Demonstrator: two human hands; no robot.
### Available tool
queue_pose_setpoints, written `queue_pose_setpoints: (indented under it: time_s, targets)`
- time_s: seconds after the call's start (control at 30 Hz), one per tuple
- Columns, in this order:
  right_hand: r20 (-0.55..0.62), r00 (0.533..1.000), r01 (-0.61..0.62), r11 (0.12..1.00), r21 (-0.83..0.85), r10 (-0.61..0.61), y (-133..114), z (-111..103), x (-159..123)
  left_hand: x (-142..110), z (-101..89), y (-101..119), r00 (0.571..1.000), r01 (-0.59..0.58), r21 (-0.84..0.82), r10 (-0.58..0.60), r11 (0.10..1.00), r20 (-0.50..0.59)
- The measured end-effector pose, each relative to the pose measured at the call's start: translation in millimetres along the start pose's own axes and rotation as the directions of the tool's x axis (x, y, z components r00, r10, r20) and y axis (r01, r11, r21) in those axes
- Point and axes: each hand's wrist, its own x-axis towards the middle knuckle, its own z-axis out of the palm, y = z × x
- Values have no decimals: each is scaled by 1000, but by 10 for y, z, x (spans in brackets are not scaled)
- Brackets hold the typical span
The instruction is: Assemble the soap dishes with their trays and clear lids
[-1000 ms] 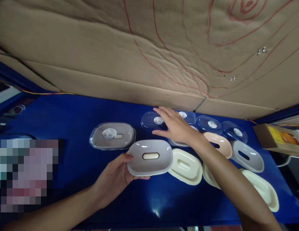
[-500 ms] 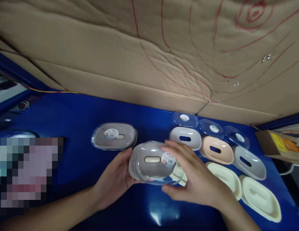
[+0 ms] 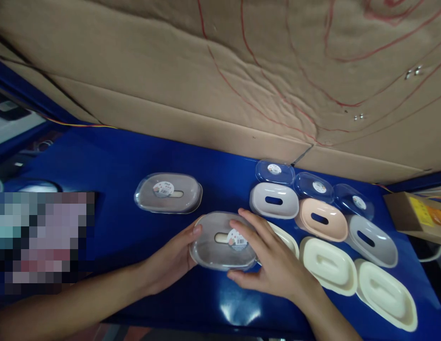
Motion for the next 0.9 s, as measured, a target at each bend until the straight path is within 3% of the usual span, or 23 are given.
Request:
queue_pose_setpoints:
  time_s: [0.4,0.47,0.53,0.6,0.7,0.8,0.9]
  targets:
    - [-22,999,40,999,-34,-40,38,-15,14,39,-3,64,999,7,85,-4,996,-36]
    - [-40,996,73,996,-51,-75,70,-96,100,67,-5,120,999,-12,173,19,985,-39]
    - [-52,993,105,992,-73,-109,83,-201,207,64,-8,223,994,-79,370,99,926,-36]
    - [-56,991,118,990,-76,-122,76,-299,308,3,-23,350,976,-167,641,217,749,1]
    - [-52,993,102,993,-61,-106,73,-364,423,-188,-89,482,946,-155,928,321,339,41]
    - [-63,995,78,994,-80,-83,150,-322,543,-357,-213,472,871,49,998,490,-31,-28]
    - [-56,996,62,994,-89,-67,289,-234,723,-366,-355,439,801,185,936,598,-300,33]
